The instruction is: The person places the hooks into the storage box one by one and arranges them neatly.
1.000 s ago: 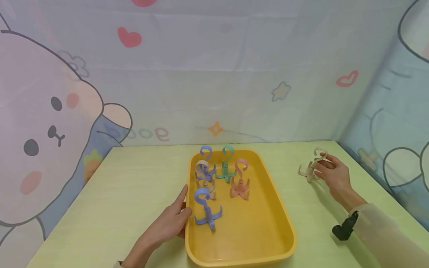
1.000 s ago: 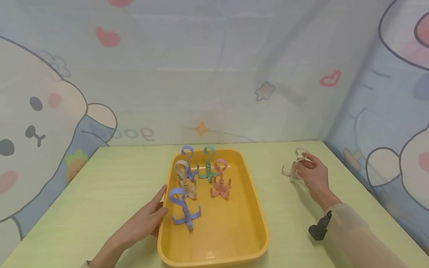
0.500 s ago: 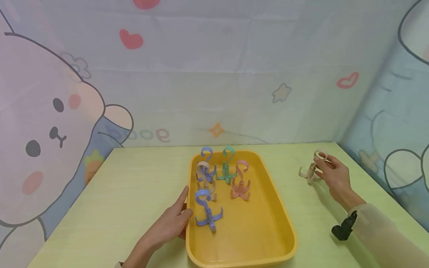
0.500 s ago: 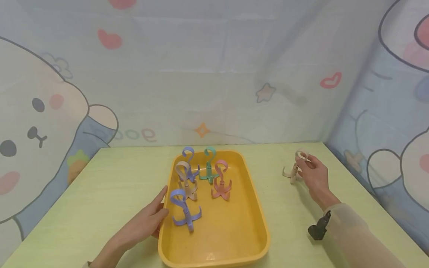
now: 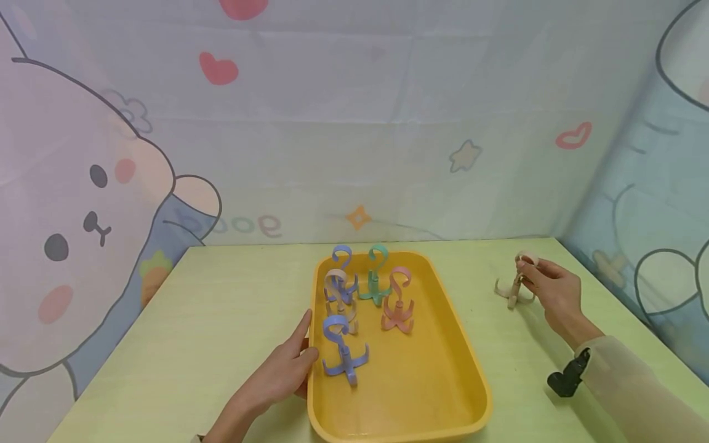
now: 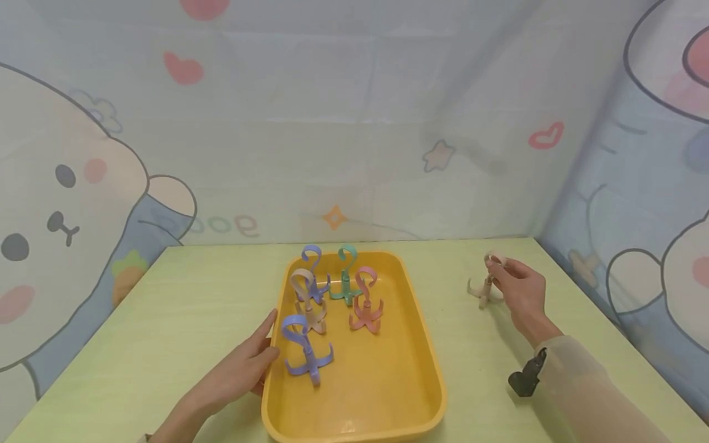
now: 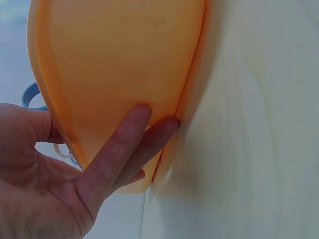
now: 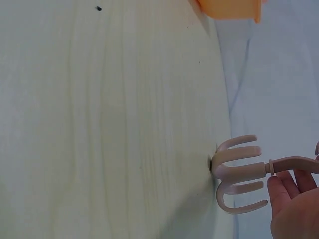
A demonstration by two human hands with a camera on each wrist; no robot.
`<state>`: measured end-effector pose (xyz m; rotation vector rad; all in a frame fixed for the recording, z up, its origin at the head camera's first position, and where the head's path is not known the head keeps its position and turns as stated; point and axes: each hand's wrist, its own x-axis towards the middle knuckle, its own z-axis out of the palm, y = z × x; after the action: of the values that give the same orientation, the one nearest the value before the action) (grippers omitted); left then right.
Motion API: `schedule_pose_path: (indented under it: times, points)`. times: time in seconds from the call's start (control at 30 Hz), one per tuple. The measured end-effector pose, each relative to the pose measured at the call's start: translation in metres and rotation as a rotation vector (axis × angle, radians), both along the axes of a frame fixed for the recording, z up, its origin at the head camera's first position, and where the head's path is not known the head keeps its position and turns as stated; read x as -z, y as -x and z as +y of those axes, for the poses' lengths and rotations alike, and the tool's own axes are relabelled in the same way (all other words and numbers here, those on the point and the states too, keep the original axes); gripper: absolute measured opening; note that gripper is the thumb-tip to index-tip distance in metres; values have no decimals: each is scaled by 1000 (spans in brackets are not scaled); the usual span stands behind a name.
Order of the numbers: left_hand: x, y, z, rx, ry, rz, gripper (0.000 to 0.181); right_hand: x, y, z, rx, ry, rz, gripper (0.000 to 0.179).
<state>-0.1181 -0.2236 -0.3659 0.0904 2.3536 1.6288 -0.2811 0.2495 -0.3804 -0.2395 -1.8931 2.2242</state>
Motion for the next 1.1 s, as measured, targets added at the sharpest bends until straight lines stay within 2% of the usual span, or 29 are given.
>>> schedule_pose_path:
  times: [0.13,0.4,0.67,0.93,1.1]
  points:
    - [0,0,0,3,-2,3,78,-1,-1,1,-17,56,14,9]
    - [0,0,0,5,0,5,78,-3,-5,1,-65,141,44,7]
    - [0,0,0,1,-1,5,78,-7,-10,1,-159,197,107,13]
    - [-1,0,2,-7,-6,7,78,-11,-13,-6,-245,143,136,16]
    - [-1,1,1,-5,-5,2,78,-14,-14,-10,-283,155,132,14]
